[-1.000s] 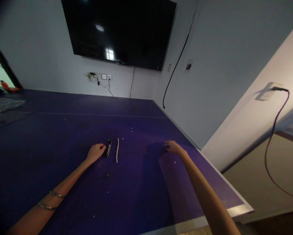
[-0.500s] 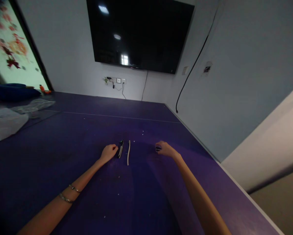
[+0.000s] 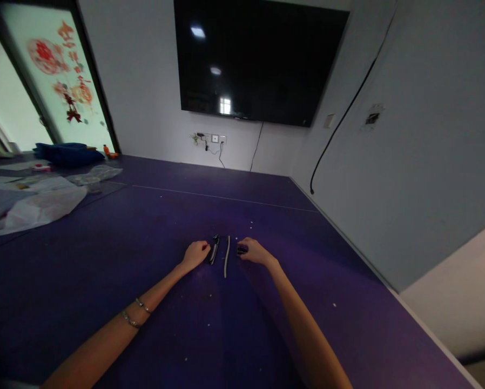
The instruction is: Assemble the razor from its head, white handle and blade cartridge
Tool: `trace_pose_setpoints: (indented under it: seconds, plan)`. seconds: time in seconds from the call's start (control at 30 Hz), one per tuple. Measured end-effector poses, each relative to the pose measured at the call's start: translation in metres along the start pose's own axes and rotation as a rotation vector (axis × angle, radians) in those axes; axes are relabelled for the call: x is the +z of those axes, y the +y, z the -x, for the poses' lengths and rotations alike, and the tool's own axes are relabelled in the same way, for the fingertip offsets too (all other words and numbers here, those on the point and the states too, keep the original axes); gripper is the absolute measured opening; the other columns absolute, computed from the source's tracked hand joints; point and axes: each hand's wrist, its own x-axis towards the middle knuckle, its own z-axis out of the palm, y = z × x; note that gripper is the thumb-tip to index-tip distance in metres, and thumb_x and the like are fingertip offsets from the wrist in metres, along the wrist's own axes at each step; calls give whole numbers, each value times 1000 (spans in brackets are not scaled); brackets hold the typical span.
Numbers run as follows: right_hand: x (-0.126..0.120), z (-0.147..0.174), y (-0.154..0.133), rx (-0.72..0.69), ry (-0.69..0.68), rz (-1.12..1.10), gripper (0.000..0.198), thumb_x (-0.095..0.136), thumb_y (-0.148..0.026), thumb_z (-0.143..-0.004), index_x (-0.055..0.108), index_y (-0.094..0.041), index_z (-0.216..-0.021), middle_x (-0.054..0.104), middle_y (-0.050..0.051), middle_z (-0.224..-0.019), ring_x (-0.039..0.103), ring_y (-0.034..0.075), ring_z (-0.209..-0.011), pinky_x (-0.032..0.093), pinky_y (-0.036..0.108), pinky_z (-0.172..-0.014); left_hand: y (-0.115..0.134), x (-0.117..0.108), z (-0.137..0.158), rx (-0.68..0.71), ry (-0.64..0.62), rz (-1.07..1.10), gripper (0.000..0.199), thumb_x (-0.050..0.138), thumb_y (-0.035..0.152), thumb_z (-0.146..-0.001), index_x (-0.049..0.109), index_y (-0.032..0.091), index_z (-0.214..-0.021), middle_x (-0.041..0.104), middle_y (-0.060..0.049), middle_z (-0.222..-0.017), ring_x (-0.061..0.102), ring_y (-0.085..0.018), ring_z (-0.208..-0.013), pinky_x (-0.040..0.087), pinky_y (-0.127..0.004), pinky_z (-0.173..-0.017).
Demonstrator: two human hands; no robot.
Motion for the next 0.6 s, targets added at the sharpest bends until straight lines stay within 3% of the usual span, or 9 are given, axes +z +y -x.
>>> trace_pose_setpoints:
  seconds: [0.43,0.6]
  plan:
    - [13,-4,0,-51,59,-40,50,62,-15,-62,60,-16,-112,62,9,-106,57,20,-96,42,32,-87,-1,2,0,15,28,45,30,40,28,-83,67,16,-75,67,-9,-78,60,-16,-70,38,-25,-66]
    - [14,3,5,-44,190,-58,49,63,-24,-67,58,-17,-115,60,10,-110,55,21,-101,41,35,-90,-3,3,-2,35,41,106,30,42,28,-81,66,15,-70,64,-6,-70,57,-15,-64,36,-24,-62]
